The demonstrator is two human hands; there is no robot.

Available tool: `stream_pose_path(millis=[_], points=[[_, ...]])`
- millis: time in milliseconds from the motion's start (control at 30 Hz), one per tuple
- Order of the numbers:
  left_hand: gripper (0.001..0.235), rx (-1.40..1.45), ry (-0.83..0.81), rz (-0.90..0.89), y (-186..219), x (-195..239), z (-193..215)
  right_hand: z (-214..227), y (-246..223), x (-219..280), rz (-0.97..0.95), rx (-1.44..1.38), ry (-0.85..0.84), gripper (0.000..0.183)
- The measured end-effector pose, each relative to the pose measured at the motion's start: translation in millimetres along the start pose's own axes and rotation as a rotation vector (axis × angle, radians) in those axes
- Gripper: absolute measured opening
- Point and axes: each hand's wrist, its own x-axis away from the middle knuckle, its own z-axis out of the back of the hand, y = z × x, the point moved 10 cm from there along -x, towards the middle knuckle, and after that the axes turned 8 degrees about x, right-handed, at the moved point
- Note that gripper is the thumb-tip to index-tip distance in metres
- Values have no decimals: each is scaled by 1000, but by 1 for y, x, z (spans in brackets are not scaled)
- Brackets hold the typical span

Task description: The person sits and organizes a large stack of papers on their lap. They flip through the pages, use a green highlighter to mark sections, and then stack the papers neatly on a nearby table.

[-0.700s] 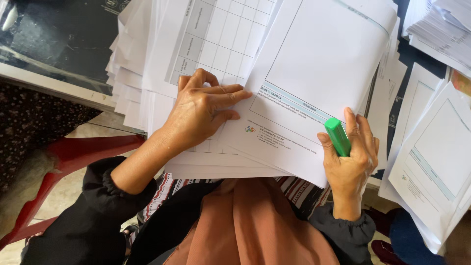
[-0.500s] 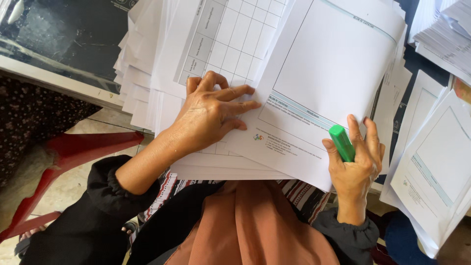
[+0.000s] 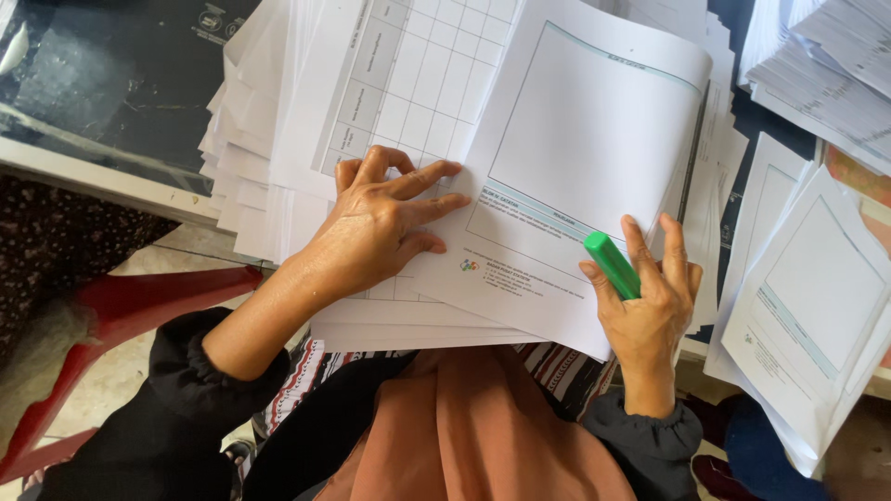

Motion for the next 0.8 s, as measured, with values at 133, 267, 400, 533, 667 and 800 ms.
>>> stream_pose_path(millis=[133, 267, 400, 533, 667, 800], points=[[41, 0, -60, 28, 2, -3, 0, -2, 4, 0, -25, -15, -24, 58], [57, -126, -137, 10, 14, -8, -5, -3, 5, 0, -5, -21, -7, 59], [53, -296, -323, -192, 52, -18, -46, -2, 3, -4, -37, 17, -68, 76], [42, -369, -473, -8, 54, -34, -89, -8, 10, 16, -100, -99, -326, 63], [59, -727, -499, 130, 49, -41, -108, -11, 30, 30, 51, -260, -214, 47], [45, -734, -417, 91, 54, -46, -100, -63, 88, -22, 217, -294, -92, 47]])
